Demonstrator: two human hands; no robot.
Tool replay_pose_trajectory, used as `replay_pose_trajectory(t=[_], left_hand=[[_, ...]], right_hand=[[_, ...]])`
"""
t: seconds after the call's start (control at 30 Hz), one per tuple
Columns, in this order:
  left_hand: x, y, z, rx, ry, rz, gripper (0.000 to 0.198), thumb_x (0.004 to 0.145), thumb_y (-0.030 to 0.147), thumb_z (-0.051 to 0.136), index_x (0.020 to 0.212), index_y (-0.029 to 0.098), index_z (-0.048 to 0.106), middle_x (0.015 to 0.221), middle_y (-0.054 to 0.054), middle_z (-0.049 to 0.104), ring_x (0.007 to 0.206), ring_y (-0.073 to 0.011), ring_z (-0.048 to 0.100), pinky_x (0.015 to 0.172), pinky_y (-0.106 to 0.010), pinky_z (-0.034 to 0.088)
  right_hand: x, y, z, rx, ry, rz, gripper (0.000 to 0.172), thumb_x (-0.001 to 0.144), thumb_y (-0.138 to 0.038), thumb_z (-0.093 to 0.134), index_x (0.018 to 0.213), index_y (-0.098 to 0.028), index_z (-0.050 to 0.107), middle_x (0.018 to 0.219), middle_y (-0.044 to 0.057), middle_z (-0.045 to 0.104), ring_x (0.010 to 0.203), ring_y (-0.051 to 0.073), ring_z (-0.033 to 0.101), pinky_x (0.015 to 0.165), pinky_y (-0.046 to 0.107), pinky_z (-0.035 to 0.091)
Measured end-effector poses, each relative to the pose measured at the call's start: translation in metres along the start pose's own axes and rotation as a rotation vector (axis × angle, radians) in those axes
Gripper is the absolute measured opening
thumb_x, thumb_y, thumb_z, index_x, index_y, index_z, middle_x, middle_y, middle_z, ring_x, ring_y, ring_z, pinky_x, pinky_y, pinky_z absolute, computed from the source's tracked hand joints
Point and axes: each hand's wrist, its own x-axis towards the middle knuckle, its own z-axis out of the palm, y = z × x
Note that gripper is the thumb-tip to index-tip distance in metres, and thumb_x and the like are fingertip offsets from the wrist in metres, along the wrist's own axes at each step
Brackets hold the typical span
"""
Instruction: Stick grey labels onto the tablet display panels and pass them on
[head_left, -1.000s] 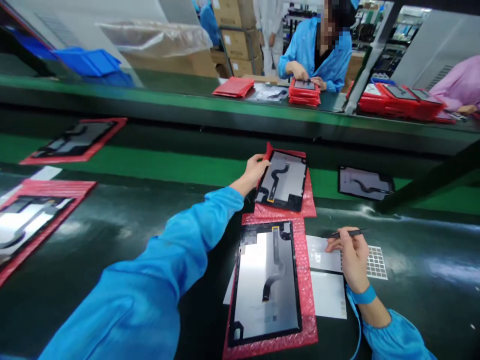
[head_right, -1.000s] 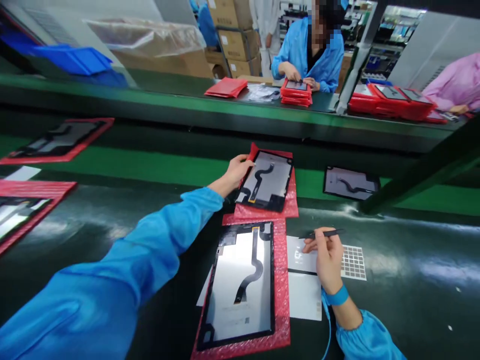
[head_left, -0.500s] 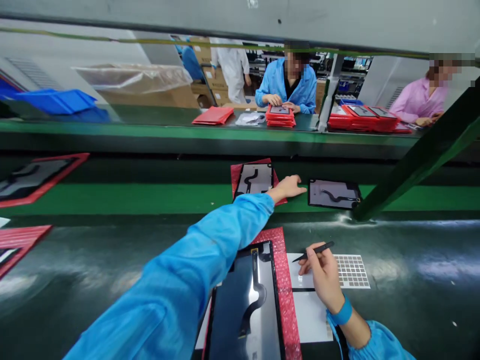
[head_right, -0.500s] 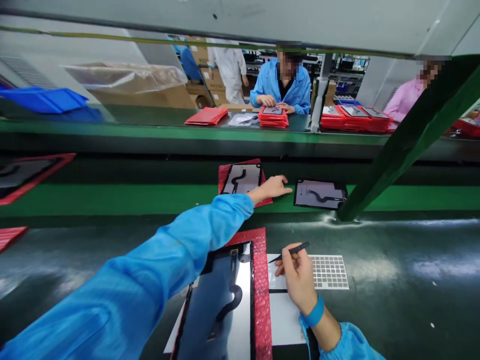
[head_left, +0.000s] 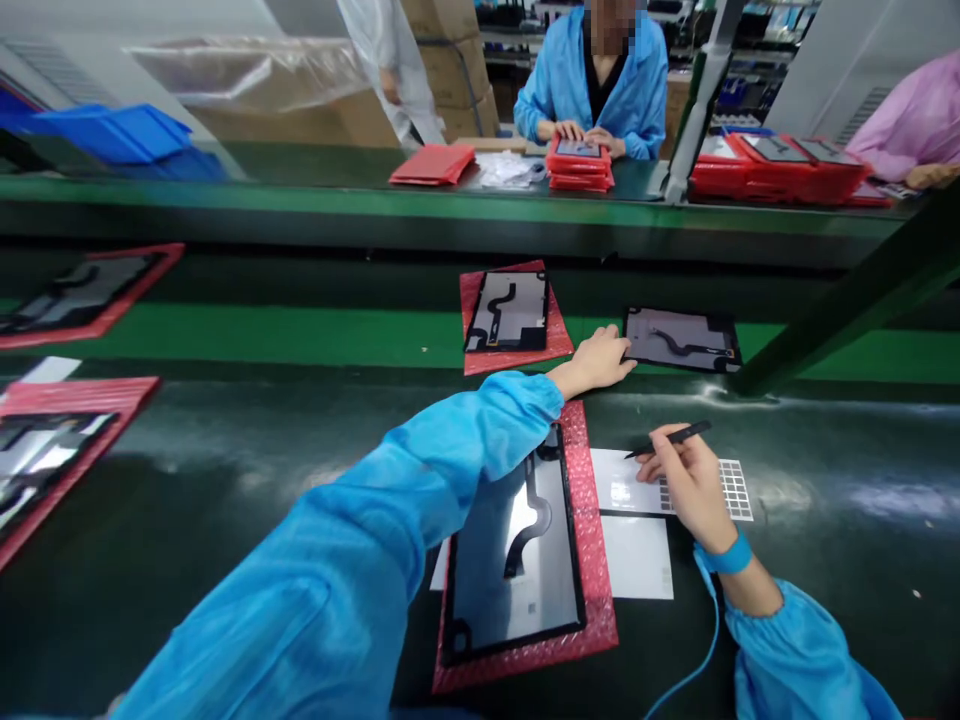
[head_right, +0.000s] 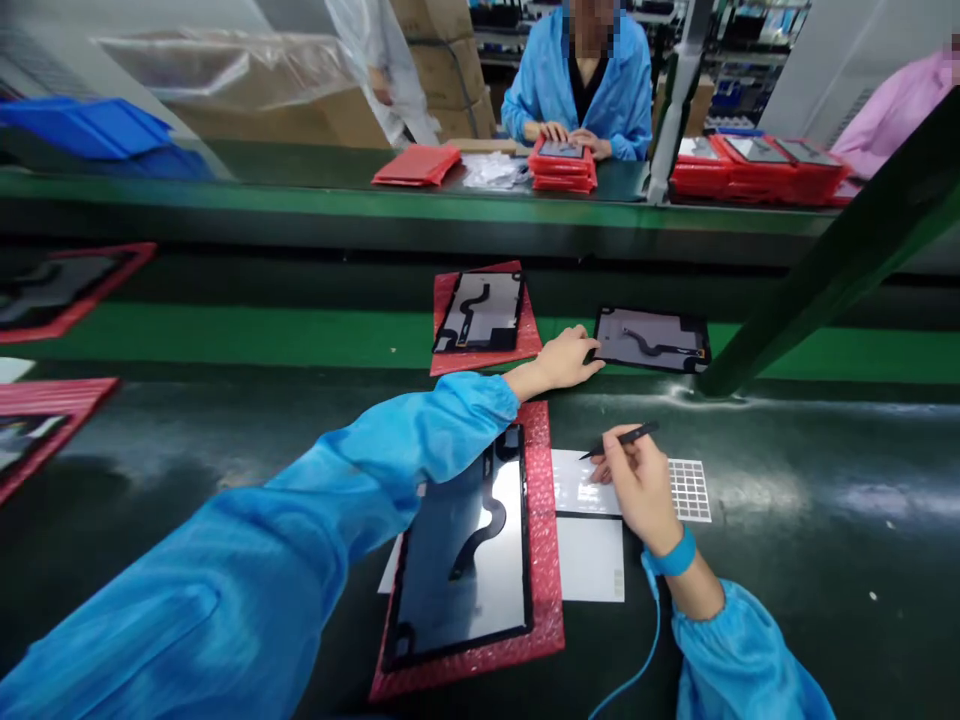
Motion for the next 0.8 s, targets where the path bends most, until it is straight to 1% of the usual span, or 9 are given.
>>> replay_pose_trajectory(t=[0.07, 0.17, 0.27, 0.37, 0.43, 0.53, 0.67, 0.73, 0.8], left_hand=[[-0.038, 0.004, 0.002, 0.012, 0.029, 0.064, 0.043, 0.108, 0.039, 0.053, 0.135, 0.009, 0.068, 0.145, -0.023, 0.057, 0.141, -0.0378, 0.053, 0.12, -0.051, 0.041], [-0.108, 0.015, 0.009, 0.003, 0.03, 0.187, 0.042, 0.106, 0.038, 0.055, 0.135, 0.01, 0.067, 0.156, -0.023, 0.051, 0.146, -0.0383, 0.048, 0.122, -0.052, 0.04], [-0.177, 0.031, 0.024, -0.024, 0.009, 0.407, 0.044, 0.104, 0.044, 0.058, 0.132, 0.011, 0.068, 0.152, -0.022, 0.058, 0.14, -0.037, 0.055, 0.117, -0.051, 0.046], [-0.219, 0.047, 0.04, -0.006, 0.023, 0.556, 0.06, 0.102, 0.054, 0.06, 0.141, 0.008, 0.062, 0.156, -0.025, 0.056, 0.143, -0.0393, 0.053, 0.117, -0.05, 0.046], [-0.228, 0.056, 0.048, 0.047, 0.017, 0.566, 0.07, 0.101, 0.061, 0.06, 0.146, 0.006, 0.059, 0.16, -0.026, 0.053, 0.145, -0.0409, 0.052, 0.116, -0.049, 0.045], [-0.228, 0.065, 0.055, 0.129, -0.008, 0.538, 0.08, 0.1, 0.069, 0.057, 0.146, 0.005, 0.059, 0.162, -0.029, 0.05, 0.143, -0.0437, 0.053, 0.111, -0.051, 0.046], [-0.233, 0.069, 0.057, 0.13, -0.006, 0.514, 0.088, 0.096, 0.074, 0.059, 0.154, 0.008, 0.053, 0.166, -0.032, 0.043, 0.148, -0.0479, 0.049, 0.114, -0.055, 0.041], [-0.236, 0.069, 0.057, 0.1, 0.014, 0.513, 0.092, 0.096, 0.077, 0.058, 0.159, 0.011, 0.049, 0.167, -0.031, 0.042, 0.15, -0.0498, 0.045, 0.116, -0.057, 0.037], [-0.232, 0.07, 0.054, 0.085, 0.013, 0.508, 0.092, 0.096, 0.078, 0.057, 0.157, 0.009, 0.051, 0.168, -0.031, 0.04, 0.148, -0.0494, 0.047, 0.115, -0.055, 0.038]], right_hand=[[0.002, -0.001, -0.01, -0.028, 0.014, 0.003, 0.043, 0.096, -0.062, 0.075, 0.103, -0.02, 0.067, 0.064, 0.001, 0.075, 0.054, 0.018, 0.074, 0.052, 0.026, 0.061], [-0.002, 0.0, -0.031, -0.092, 0.023, 0.001, 0.043, 0.095, -0.061, 0.076, 0.102, -0.02, 0.067, 0.065, 0.003, 0.076, 0.055, 0.019, 0.075, 0.051, 0.027, 0.062], [-0.012, 0.004, -0.054, -0.181, 0.017, 0.0, 0.04, 0.096, -0.058, 0.077, 0.102, -0.02, 0.068, 0.067, 0.005, 0.078, 0.055, 0.019, 0.076, 0.051, 0.027, 0.063], [-0.021, 0.007, -0.07, -0.22, 0.022, 0.016, 0.037, 0.098, -0.056, 0.076, 0.101, -0.02, 0.067, 0.067, 0.005, 0.078, 0.054, 0.02, 0.075, 0.049, 0.027, 0.063], [-0.024, 0.009, -0.074, -0.236, 0.029, 0.016, 0.037, 0.097, -0.056, 0.076, 0.1, -0.02, 0.066, 0.067, 0.004, 0.078, 0.052, 0.019, 0.075, 0.048, 0.027, 0.063], [-0.03, 0.008, -0.072, -0.245, 0.039, 0.015, 0.038, 0.097, -0.056, 0.076, 0.098, -0.02, 0.066, 0.067, 0.004, 0.078, 0.052, 0.02, 0.074, 0.046, 0.027, 0.062], [-0.045, 0.005, -0.067, -0.252, 0.031, 0.058, 0.038, 0.097, -0.057, 0.076, 0.096, -0.02, 0.067, 0.067, 0.005, 0.078, 0.051, 0.021, 0.075, 0.044, 0.028, 0.061], [-0.05, 0.003, -0.067, -0.275, 0.039, 0.054, 0.036, 0.098, -0.055, 0.075, 0.097, -0.02, 0.068, 0.067, 0.005, 0.077, 0.052, 0.021, 0.075, 0.046, 0.029, 0.061], [-0.049, 0.002, -0.069, -0.294, 0.071, 0.028, 0.034, 0.099, -0.054, 0.074, 0.099, -0.02, 0.068, 0.068, 0.004, 0.077, 0.055, 0.021, 0.076, 0.049, 0.03, 0.063]])
